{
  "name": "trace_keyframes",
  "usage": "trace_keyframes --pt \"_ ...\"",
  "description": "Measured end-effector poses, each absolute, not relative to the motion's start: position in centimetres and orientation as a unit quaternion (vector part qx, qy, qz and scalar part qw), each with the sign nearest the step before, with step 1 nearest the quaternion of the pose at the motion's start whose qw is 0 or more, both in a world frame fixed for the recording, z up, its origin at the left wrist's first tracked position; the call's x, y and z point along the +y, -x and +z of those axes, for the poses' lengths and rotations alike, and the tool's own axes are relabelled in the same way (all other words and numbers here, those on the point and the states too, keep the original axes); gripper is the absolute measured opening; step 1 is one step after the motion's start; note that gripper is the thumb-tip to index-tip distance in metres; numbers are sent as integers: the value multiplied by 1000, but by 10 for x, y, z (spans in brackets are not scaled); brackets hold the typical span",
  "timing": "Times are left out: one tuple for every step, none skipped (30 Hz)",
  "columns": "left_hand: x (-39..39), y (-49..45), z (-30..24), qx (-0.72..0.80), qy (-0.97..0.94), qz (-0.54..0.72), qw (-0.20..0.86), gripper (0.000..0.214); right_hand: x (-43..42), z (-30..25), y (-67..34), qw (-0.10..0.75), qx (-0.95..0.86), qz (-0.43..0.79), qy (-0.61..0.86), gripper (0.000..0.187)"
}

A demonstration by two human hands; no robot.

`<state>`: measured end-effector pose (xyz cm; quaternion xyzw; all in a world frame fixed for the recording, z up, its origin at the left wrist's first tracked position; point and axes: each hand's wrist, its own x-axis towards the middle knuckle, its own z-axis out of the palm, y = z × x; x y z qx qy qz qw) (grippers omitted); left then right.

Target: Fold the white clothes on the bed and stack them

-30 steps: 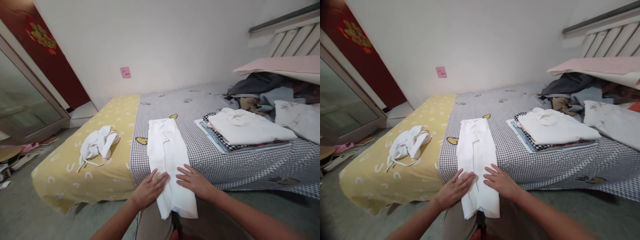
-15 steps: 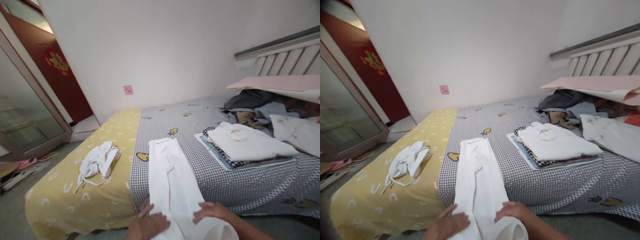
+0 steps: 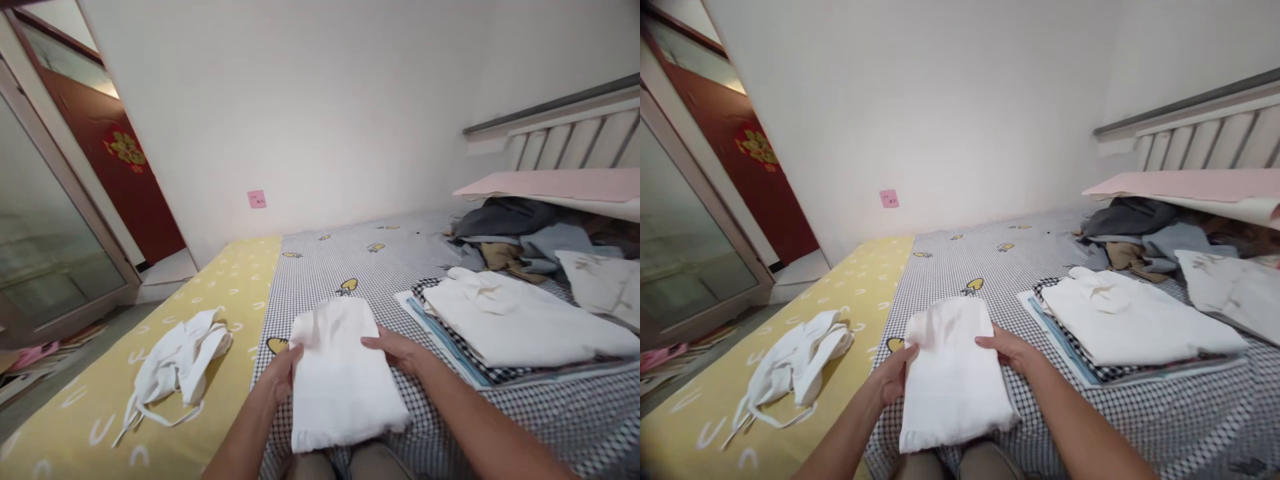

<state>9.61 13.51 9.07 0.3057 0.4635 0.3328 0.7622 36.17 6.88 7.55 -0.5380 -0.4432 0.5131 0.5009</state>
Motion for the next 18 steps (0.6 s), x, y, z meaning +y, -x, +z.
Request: trace_keyframes --pt "146 -97 82 473 -302 346 752 30 81 62 -367 492 -426 524 549 56" --pt "153 -94 73 475 -301 353 748 30 90 50 -371 483 -410 534 560 55" --pt "158 -90 65 476 -297 357 747 29 96 39 -375 481 -397 533 572 52" --pt "161 -86 58 475 -294 358 748 29 100 31 -377 480 -389 531 580 49" --pt "162 -82 52 473 -293 358 750 29 103 26 -378 481 -387 526 584 47" --pt "162 -79 49 469 -292 360 752 30 106 22 -378 485 -391 519 585 46" --pt "162 -77 46 467 -294 363 751 32 108 21 -377 492 -399 509 583 46" --pt "161 -77 45 465 -298 369 748 33 111 21 -375 500 -411 495 579 47" --pt "161 -78 45 465 -303 375 742 33 114 22 -372 509 -424 479 576 47" --pt "160 -80 45 467 -310 381 735 32 117 23 -369 516 -439 461 574 46" --pt "159 -83 46 470 -319 384 728 31 121 23 -367 520 -453 440 575 45" --pt "159 -86 46 475 -328 384 720 30 125 23 -365 521 -467 418 580 43" --pt "158 -88 47 481 -338 380 714 30 129 22 -364 518 -480 393 589 43" --pt "158 -90 47 489 -349 375 706 30 132 20 -364 513 -490 366 602 43" --pt "158 -91 48 498 -362 368 697 30 135 18 -364 508 -497 337 617 44" --pt "159 -90 48 509 -376 362 685 30 138 16 -365 503 -499 306 635 47" --pt "160 -89 49 521 -393 357 668 28 139 15 -367 500 -496 275 655 52" --pt "162 -86 50 536 -410 356 646 28 140 15 -369 497 -490 245 673 58"
